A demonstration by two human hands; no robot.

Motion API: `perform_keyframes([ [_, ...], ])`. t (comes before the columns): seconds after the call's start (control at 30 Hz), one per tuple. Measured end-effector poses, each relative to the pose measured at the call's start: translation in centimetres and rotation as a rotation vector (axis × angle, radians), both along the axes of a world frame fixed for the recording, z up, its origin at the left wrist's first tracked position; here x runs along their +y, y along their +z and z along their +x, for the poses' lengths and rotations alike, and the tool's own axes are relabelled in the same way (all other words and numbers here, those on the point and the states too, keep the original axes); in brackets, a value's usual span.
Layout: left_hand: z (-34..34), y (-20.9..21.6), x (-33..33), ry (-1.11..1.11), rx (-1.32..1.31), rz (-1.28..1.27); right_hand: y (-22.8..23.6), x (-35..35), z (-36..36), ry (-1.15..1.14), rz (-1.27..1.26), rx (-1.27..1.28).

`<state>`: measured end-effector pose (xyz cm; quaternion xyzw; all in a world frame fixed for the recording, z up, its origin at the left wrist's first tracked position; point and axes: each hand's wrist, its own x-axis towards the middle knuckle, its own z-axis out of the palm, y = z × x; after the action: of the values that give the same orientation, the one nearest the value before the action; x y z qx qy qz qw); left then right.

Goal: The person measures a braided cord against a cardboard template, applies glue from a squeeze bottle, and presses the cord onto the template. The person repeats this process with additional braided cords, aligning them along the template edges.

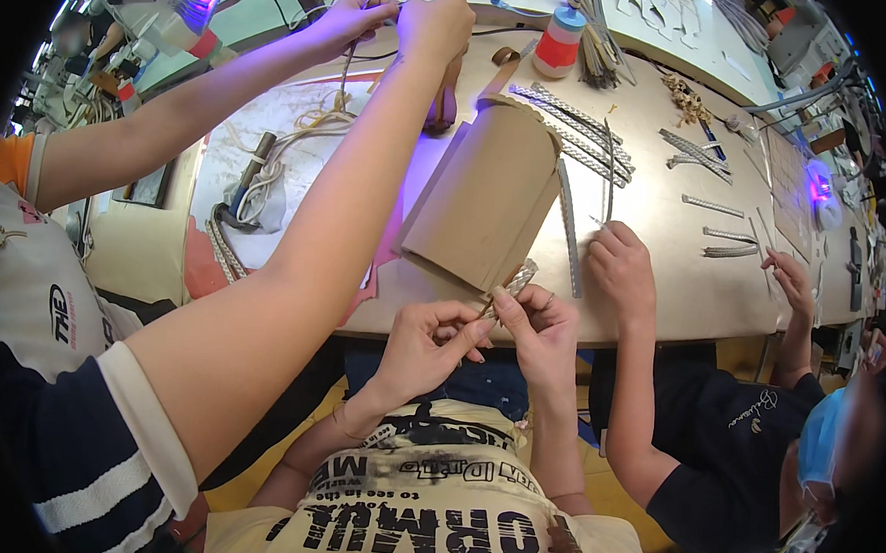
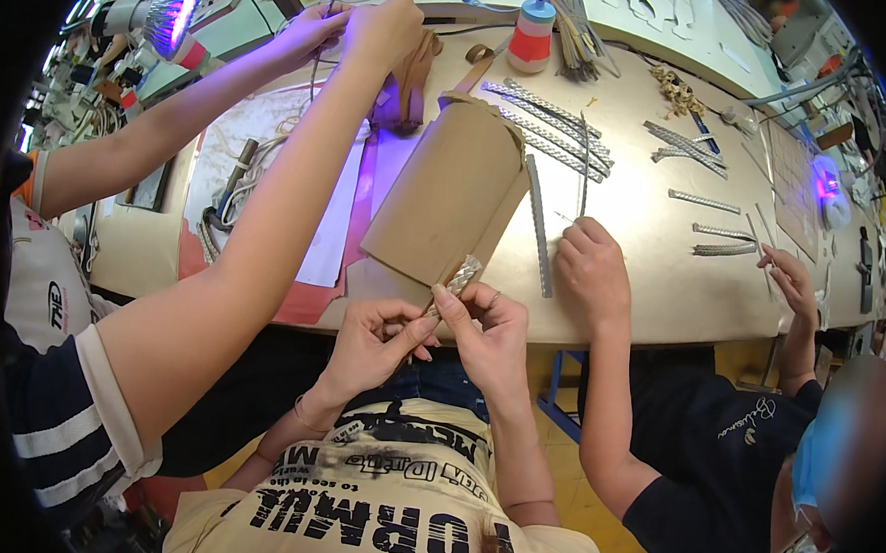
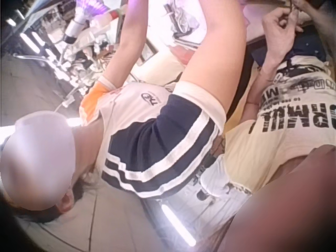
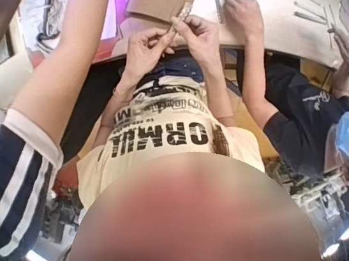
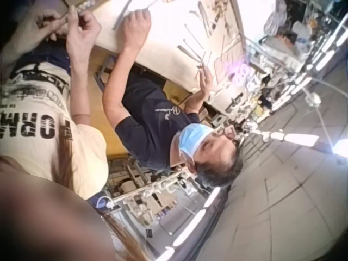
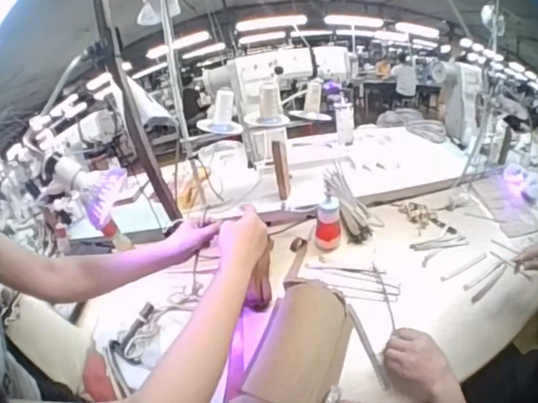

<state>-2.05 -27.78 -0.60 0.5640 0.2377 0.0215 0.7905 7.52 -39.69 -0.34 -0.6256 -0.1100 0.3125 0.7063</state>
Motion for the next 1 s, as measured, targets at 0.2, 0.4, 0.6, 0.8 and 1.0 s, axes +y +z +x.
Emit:
perform_keyframes([
  [0.2,-0.6,-0.4,0.3,-0.063,-0.015,0.067,0.4,0.3,-0.1,-0.105,0.001,0.008],
  [0.4,-0.6,-0.1,0.5,-0.087,-0.017,0.106,0.2,0.6,1.0,-0.129,-0.006,-0.018],
  [0.6,0.0,0.6,0.1,-0.004,0.027,0.066,-0.4,1.0,0.2,-0.068,-0.017,-0.085],
  [0.8,-0.3,0.5,-0.3,0.182,-0.061,0.048,-1.2,0.7,0.3,0.058,0.073,0.007],
  [1.0,-0.2,-0.1,0.3,0.352,-0.268,-0.071,-1.5,0.4,-0.4,0.268,0.235,0.142],
])
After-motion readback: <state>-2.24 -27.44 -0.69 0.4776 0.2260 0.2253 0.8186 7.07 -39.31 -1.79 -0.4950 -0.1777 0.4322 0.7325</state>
